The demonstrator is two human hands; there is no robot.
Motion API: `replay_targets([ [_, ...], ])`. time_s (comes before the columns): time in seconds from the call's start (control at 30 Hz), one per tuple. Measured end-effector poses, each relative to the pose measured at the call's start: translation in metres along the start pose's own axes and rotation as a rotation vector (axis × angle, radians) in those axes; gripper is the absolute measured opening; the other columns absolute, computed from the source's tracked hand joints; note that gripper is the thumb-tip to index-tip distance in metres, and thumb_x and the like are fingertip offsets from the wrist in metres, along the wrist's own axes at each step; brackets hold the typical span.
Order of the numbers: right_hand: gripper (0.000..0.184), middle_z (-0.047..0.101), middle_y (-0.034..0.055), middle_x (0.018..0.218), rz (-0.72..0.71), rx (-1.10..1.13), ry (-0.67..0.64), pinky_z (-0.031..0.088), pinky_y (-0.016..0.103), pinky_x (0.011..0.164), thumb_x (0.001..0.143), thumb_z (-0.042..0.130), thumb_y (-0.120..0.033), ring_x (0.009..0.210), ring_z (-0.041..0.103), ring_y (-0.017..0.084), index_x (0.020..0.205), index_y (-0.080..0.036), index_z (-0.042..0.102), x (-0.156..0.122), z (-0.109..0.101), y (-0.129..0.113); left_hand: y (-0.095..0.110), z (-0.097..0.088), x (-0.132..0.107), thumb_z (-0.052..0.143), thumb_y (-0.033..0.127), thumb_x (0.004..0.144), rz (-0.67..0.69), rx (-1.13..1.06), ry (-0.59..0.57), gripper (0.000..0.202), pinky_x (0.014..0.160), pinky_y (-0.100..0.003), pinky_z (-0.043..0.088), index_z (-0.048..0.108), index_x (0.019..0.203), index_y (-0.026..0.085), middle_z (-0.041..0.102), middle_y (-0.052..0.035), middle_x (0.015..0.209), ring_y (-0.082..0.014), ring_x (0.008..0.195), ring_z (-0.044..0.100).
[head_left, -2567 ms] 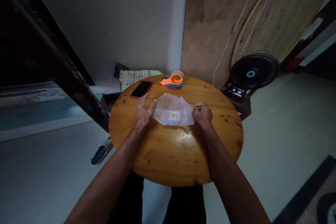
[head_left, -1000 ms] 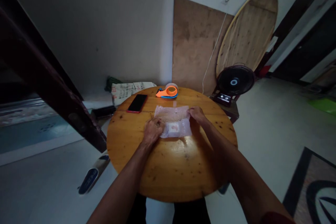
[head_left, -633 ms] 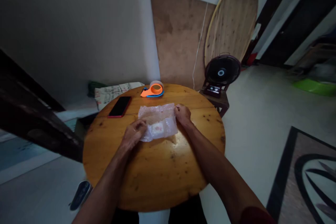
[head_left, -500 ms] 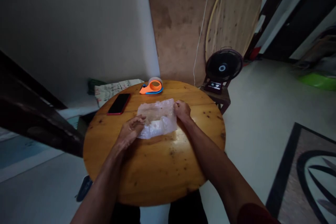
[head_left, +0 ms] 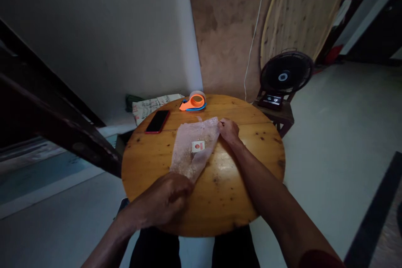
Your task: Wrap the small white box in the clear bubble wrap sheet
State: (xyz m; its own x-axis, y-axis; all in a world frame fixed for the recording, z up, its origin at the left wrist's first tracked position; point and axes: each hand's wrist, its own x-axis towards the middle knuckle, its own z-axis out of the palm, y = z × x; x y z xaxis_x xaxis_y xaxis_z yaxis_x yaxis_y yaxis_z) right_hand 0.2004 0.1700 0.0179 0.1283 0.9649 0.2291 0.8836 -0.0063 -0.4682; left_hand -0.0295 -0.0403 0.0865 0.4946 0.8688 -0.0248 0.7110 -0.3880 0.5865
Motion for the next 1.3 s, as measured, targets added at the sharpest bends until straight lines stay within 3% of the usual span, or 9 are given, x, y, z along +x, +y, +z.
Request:
replay_targets([
  [0.17,0.029,0.072,0.005,0.094,-0.038,0.012,0.01,0.039,0.024,0.067,0.088,0.044,-0.034,0.085,0.062,0.017,0.092,-0.024,0.071,-0.002,-0.001,0.0,-0.032,-0.006,0.028,0.044,0.03,0.083,-0.203,-0.17,0.308,0.024,0.069,-0.027,0.049,0.066,0.086,0.023,0.07,-0.0016,0.087,-0.0183,0.08,0.064],
  [0.3,0.029,0.071,0.005,0.093,-0.021,0.007,-0.001,0.039,0.024,0.066,0.087,0.044,-0.034,0.083,0.062,0.017,0.093,-0.024,0.071,-0.001,-0.001,0.0,-0.033,0.002,0.046,0.045,0.026,0.082,-0.181,-0.107,0.23,0.025,0.067,-0.026,0.046,0.067,0.094,0.023,0.07,-0.0015,0.088,-0.0177,0.076,0.062],
  [0.47,0.031,0.071,0.0059,0.093,-0.02,0.004,-0.015,0.039,0.025,0.066,0.087,0.043,-0.033,0.082,0.062,0.018,0.092,-0.023,0.072,0.001,0.0,0.0,0.002,0.018,0.047,0.041,0.019,0.086,0.01,0.065,-0.024,0.025,0.07,-0.027,0.042,0.065,0.08,0.024,0.067,-0.0014,0.083,-0.0166,0.076,0.059],
  [0.57,0.031,0.072,0.0051,0.092,-0.026,0.002,-0.02,0.038,0.024,0.064,0.086,0.043,-0.032,0.081,0.062,0.018,0.092,-0.023,0.072,0.002,-0.002,0.0,0.015,0.028,0.044,0.039,0.023,0.091,0.044,0.219,-0.053,0.027,0.073,-0.03,0.041,0.064,0.084,0.022,0.063,-0.0052,0.084,-0.0187,0.08,0.058],
  [0.7,0.028,0.072,0.0037,0.091,-0.049,0.002,-0.064,0.037,0.023,0.061,0.084,0.046,-0.031,0.081,0.063,0.016,0.09,-0.023,0.073,0.005,-0.007,0.002,0.013,0.034,0.047,0.045,0.02,0.088,0.11,0.351,0.0,0.022,0.081,-0.035,0.042,0.065,0.08,0.019,0.059,-0.0071,0.089,-0.0217,0.09,0.054],
  [0.9,0.028,0.073,0.0058,0.094,-0.092,-0.069,-0.07,0.039,0.023,0.064,0.086,0.046,-0.029,0.084,0.064,0.017,0.089,-0.022,0.073,0.003,-0.013,0.001,0.005,0.049,0.06,0.052,0.011,0.079,0.224,0.206,0.125,0.011,0.089,-0.036,0.043,0.062,0.074,0.016,0.061,-0.0065,0.102,-0.0199,0.096,0.052],
  [1.1,0.027,0.071,0.0091,0.1,-0.092,-0.164,-0.066,0.04,0.024,0.067,0.086,0.046,-0.026,0.088,0.064,0.019,0.095,-0.02,0.071,-0.003,-0.016,-0.002,-0.006,0.071,0.066,0.052,0.011,0.08,0.249,0.056,0.315,0.013,0.082,-0.033,0.045,0.057,0.069,0.015,0.063,-0.0049,0.09,-0.0173,0.087,0.054],
  [1.3,0.025,0.069,0.0121,0.102,-0.102,-0.205,-0.04,0.041,0.026,0.069,0.086,0.047,-0.026,0.088,0.064,0.021,0.093,-0.017,0.07,-0.005,-0.02,0.001,-0.008,0.074,0.068,0.052,0.011,0.081,0.255,0.051,0.351,0.01,0.079,-0.031,0.044,0.059,0.076,0.016,0.063,-0.0038,0.083,-0.0166,0.084,0.053],
])
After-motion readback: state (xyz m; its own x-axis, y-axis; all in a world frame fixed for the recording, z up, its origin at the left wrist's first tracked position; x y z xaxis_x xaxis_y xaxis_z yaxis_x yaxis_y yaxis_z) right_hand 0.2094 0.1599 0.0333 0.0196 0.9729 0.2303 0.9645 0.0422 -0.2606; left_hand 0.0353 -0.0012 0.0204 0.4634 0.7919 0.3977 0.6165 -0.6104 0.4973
